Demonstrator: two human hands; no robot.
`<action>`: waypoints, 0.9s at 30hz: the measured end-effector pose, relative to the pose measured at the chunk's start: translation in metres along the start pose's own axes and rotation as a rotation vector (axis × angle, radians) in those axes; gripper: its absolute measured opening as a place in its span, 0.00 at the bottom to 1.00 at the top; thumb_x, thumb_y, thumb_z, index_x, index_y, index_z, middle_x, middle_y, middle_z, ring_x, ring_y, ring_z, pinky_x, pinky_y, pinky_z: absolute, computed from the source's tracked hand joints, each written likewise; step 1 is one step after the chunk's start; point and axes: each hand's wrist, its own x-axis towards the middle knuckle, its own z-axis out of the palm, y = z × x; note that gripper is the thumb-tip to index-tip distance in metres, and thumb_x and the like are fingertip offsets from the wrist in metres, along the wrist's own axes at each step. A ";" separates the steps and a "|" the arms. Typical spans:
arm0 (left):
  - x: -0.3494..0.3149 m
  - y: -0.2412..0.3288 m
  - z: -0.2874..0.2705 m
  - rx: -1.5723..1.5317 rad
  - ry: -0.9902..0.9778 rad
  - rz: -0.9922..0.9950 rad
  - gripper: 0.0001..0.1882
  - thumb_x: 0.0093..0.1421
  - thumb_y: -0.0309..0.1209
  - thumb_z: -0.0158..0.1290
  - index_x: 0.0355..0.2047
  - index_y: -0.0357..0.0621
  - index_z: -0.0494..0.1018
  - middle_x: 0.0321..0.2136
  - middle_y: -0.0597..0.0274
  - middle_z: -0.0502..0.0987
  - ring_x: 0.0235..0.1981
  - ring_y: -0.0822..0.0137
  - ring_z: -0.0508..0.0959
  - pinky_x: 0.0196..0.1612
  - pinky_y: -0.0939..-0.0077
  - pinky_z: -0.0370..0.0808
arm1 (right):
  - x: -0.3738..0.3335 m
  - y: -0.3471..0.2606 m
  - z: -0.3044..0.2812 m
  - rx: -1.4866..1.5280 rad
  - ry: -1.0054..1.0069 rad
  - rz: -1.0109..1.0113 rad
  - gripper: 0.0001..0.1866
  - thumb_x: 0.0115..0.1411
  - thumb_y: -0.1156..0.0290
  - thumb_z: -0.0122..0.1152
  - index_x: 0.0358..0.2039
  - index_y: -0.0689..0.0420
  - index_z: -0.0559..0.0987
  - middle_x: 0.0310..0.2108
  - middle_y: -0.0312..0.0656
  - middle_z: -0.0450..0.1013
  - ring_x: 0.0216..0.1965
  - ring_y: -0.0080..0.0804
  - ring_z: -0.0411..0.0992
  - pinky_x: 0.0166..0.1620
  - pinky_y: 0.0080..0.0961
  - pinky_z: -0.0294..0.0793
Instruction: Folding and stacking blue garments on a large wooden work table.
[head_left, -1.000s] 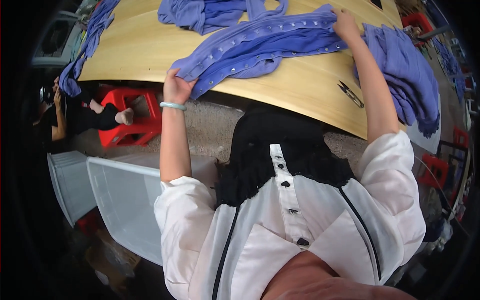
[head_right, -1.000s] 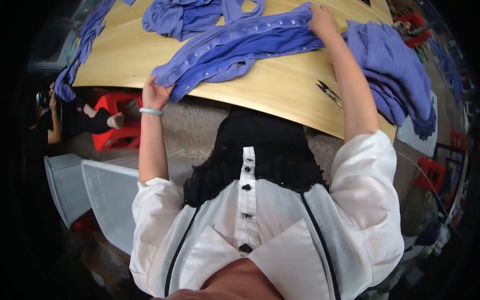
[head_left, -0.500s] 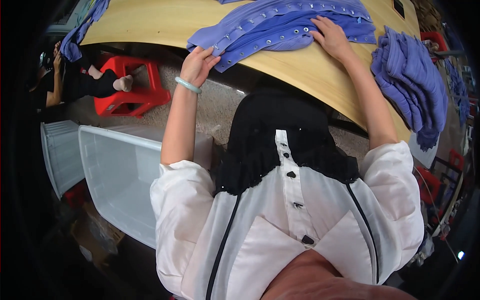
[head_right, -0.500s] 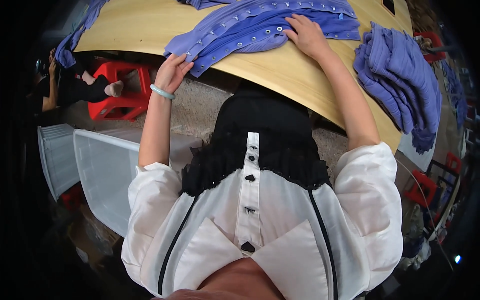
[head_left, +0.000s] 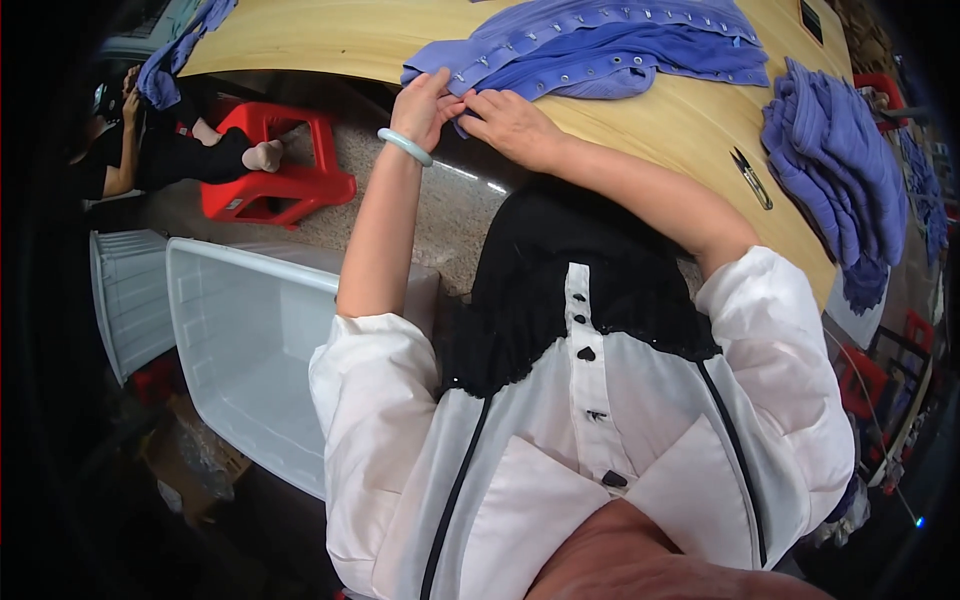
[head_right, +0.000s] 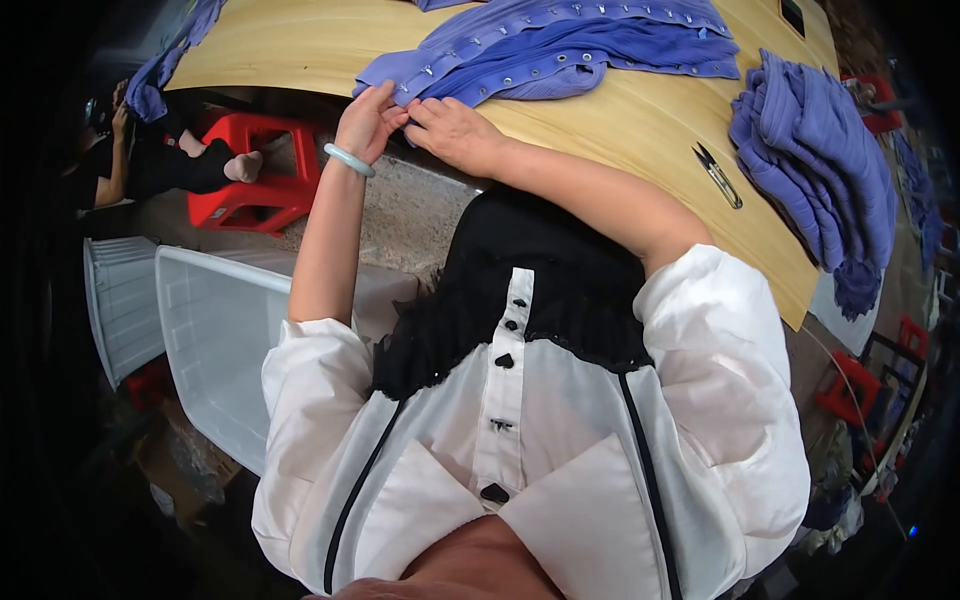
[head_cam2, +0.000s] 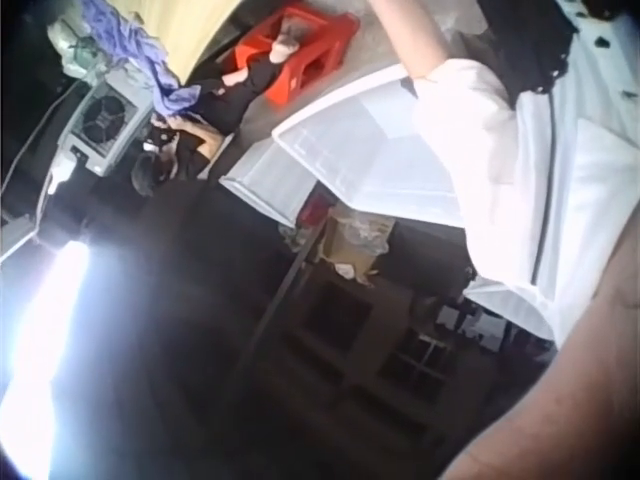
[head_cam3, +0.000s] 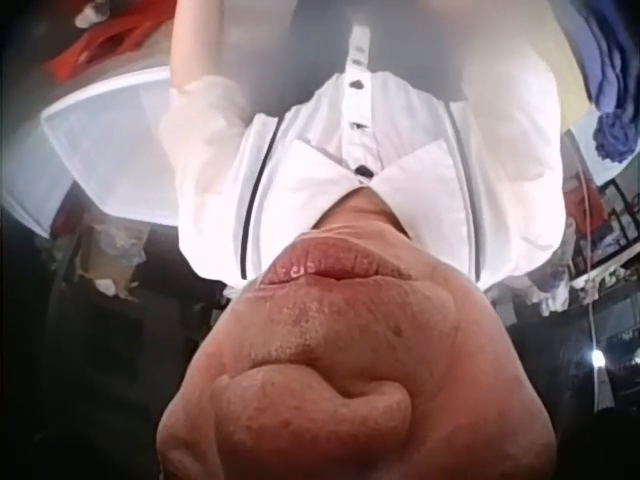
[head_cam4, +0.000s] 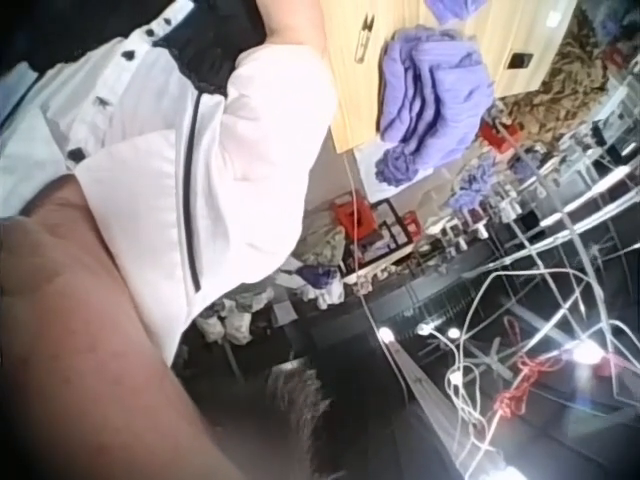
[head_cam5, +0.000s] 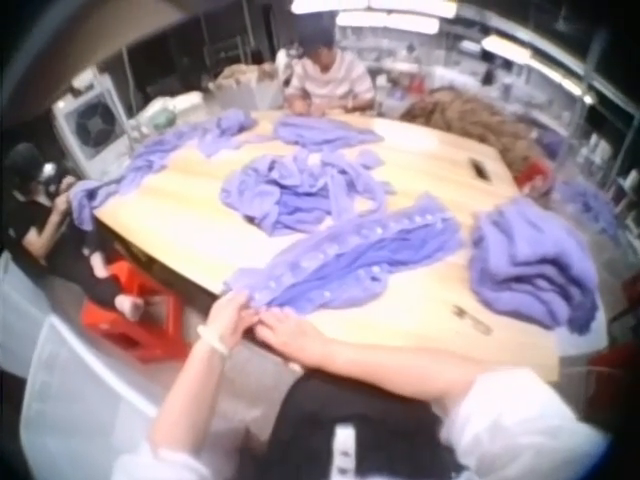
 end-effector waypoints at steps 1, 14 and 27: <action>0.000 -0.001 0.000 0.032 0.007 0.008 0.05 0.53 0.28 0.48 0.26 0.39 0.65 0.22 0.61 0.70 0.21 0.70 0.73 0.22 0.84 0.69 | 0.001 0.000 0.001 -0.002 0.002 -0.004 0.07 0.46 0.70 0.46 0.27 0.54 0.70 0.33 0.40 0.63 0.37 0.31 0.63 0.36 0.23 0.62; -0.035 -0.003 -0.004 0.228 0.000 0.119 0.10 0.48 0.24 0.53 0.31 0.33 0.71 0.22 0.64 0.73 0.20 0.79 0.69 0.25 0.90 0.65 | 0.000 -0.006 -0.034 0.816 -0.032 0.569 0.10 0.50 0.66 0.53 0.30 0.58 0.74 0.22 0.40 0.71 0.24 0.29 0.69 0.28 0.20 0.65; -0.038 -0.010 0.000 0.668 0.031 0.358 0.08 0.49 0.28 0.52 0.21 0.33 0.71 0.15 0.68 0.70 0.17 0.82 0.66 0.21 0.88 0.63 | 0.006 0.005 -0.041 0.615 0.149 0.449 0.08 0.51 0.68 0.50 0.29 0.58 0.71 0.21 0.46 0.69 0.25 0.41 0.69 0.28 0.28 0.66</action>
